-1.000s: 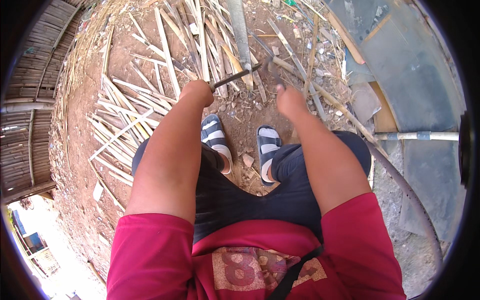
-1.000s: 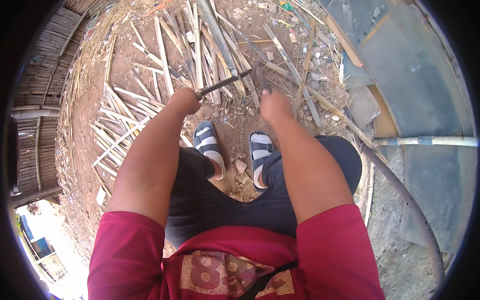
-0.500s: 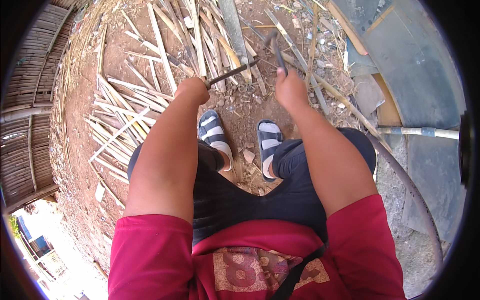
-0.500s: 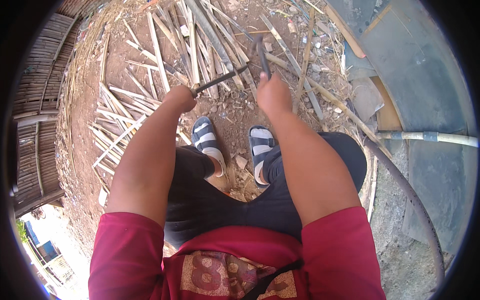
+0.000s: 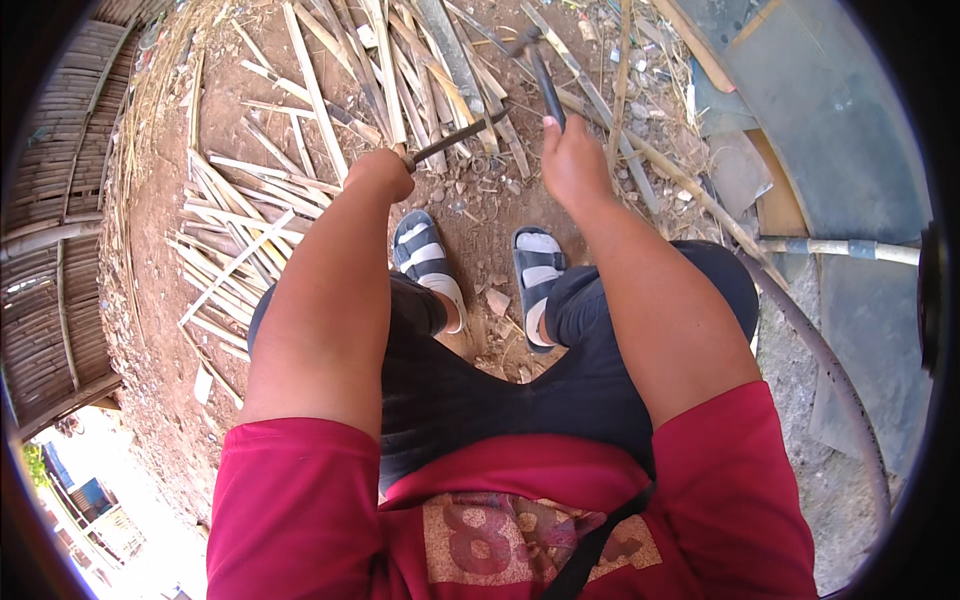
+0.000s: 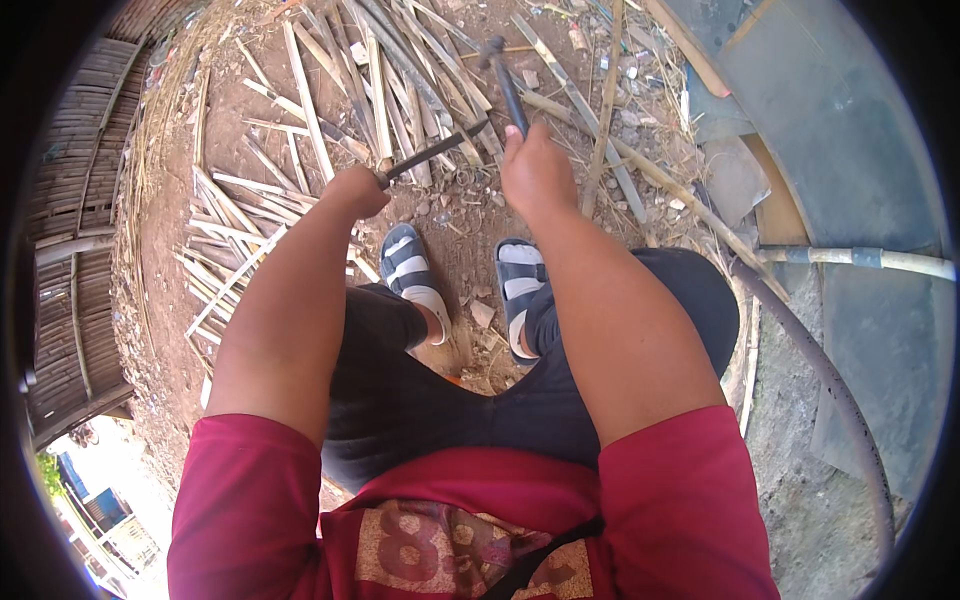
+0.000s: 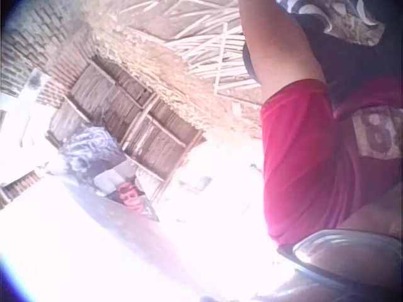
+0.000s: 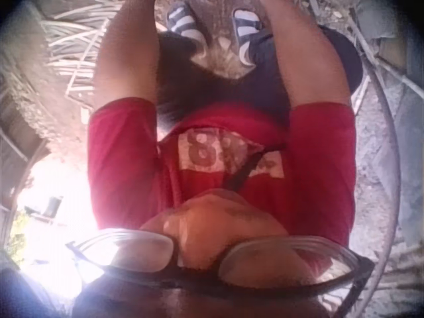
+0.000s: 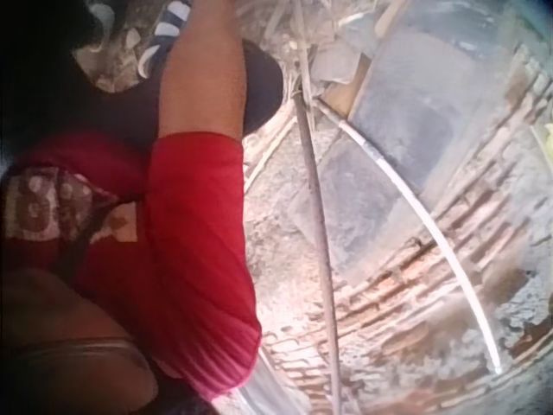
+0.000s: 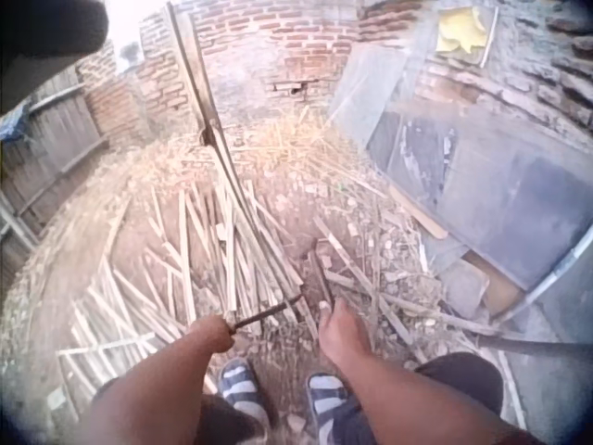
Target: The person splits a piece of wood into thin strips by striking a machete with a hammer, then trims the resulting strips by hand using the machete blade.
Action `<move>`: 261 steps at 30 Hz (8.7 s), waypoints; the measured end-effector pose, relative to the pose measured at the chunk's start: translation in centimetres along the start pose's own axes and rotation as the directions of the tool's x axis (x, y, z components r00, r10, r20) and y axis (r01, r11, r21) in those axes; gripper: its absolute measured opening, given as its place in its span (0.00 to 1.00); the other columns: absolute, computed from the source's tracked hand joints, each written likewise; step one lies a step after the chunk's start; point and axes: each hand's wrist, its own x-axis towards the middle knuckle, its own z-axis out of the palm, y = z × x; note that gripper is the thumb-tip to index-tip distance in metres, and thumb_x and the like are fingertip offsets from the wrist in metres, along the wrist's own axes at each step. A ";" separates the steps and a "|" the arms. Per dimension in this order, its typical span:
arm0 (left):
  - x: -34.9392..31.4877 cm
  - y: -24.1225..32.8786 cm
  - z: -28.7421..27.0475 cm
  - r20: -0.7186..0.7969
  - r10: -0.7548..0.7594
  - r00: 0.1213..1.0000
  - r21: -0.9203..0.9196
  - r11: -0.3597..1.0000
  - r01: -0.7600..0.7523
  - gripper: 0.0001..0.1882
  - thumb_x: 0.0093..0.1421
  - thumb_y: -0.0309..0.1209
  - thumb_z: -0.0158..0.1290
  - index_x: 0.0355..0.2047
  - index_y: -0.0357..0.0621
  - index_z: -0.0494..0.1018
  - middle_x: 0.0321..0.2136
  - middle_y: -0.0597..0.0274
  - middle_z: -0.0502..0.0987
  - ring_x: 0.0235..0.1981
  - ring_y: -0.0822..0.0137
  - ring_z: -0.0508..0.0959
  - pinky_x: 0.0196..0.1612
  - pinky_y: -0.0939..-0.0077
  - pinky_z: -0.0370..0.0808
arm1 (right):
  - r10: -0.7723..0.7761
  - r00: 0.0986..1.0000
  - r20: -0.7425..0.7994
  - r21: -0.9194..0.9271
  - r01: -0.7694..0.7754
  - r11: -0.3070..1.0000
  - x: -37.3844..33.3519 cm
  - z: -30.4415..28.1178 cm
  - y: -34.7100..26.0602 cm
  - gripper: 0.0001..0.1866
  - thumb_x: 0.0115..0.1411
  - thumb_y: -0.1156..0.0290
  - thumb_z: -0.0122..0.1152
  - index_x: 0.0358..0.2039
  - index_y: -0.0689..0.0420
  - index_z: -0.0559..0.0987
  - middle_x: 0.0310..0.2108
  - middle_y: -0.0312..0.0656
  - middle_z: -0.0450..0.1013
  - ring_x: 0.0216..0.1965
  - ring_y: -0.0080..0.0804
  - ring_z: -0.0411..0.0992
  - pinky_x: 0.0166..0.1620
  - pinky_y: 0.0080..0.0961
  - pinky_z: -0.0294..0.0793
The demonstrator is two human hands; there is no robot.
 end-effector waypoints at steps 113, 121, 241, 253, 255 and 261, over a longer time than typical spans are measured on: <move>-6.3 -2.7 -8.0 -0.013 -0.112 0.994 0.078 0.991 0.112 0.20 0.58 0.43 0.62 0.48 0.49 0.81 0.45 0.54 0.83 0.48 0.53 0.82 0.51 0.59 0.79 | -0.392 0.920 -0.024 0.518 0.346 0.782 2.0 -6.7 -11.0 0.34 0.55 0.47 0.71 0.48 0.65 0.74 0.38 0.52 0.79 0.40 0.46 0.79 0.45 0.38 0.78; -4.3 -3.3 -6.5 -0.005 -0.088 0.996 0.100 0.991 0.088 0.23 0.57 0.48 0.62 0.48 0.49 0.81 0.45 0.53 0.83 0.47 0.52 0.82 0.51 0.60 0.79 | -0.132 0.972 -0.193 0.066 0.147 0.987 -0.8 -0.9 -5.7 0.26 0.71 0.50 0.47 0.34 0.63 0.76 0.31 0.60 0.78 0.37 0.60 0.78 0.42 0.54 0.74; -2.3 -2.8 -2.1 0.276 -0.113 0.955 -0.429 0.874 0.227 0.27 0.54 0.48 0.67 0.30 0.30 0.77 0.22 0.55 0.77 0.20 0.63 0.77 0.26 0.63 0.74 | -0.035 0.971 0.235 0.571 -0.109 0.814 7.0 -12.7 -2.1 0.24 0.72 0.43 0.47 0.32 0.53 0.69 0.17 0.26 0.57 0.14 0.18 0.51 0.20 0.22 0.59; -6.1 -3.3 -10.0 -0.161 -0.055 0.985 -0.695 0.715 -0.074 0.25 0.56 0.48 0.66 0.33 0.34 0.77 0.20 0.65 0.73 0.18 0.71 0.69 0.23 0.71 0.67 | 0.275 0.947 -0.168 0.011 -0.278 0.961 -13.4 -11.4 31.5 0.27 0.69 0.45 0.51 0.37 0.62 0.75 0.28 0.58 0.76 0.35 0.58 0.77 0.39 0.47 0.72; -7.0 -4.3 -11.4 -0.217 -0.082 0.973 -0.734 0.671 -0.107 0.21 0.58 0.46 0.66 0.31 0.39 0.75 0.20 0.70 0.71 0.17 0.75 0.66 0.21 0.75 0.64 | 0.347 0.927 -0.140 0.025 -0.347 0.937 -16.3 -8.8 33.9 0.25 0.68 0.47 0.53 0.41 0.61 0.78 0.31 0.59 0.77 0.37 0.60 0.77 0.41 0.48 0.73; -12.3 -1.3 -16.6 -0.202 0.005 0.979 -0.876 0.445 -0.183 0.17 0.63 0.44 0.62 0.31 0.49 0.68 0.20 0.73 0.66 0.16 0.78 0.65 0.19 0.81 0.61 | 0.436 0.887 -0.155 0.037 -0.435 0.899 -18.9 -8.1 36.3 0.22 0.67 0.51 0.55 0.39 0.62 0.78 0.29 0.58 0.77 0.35 0.58 0.77 0.40 0.48 0.73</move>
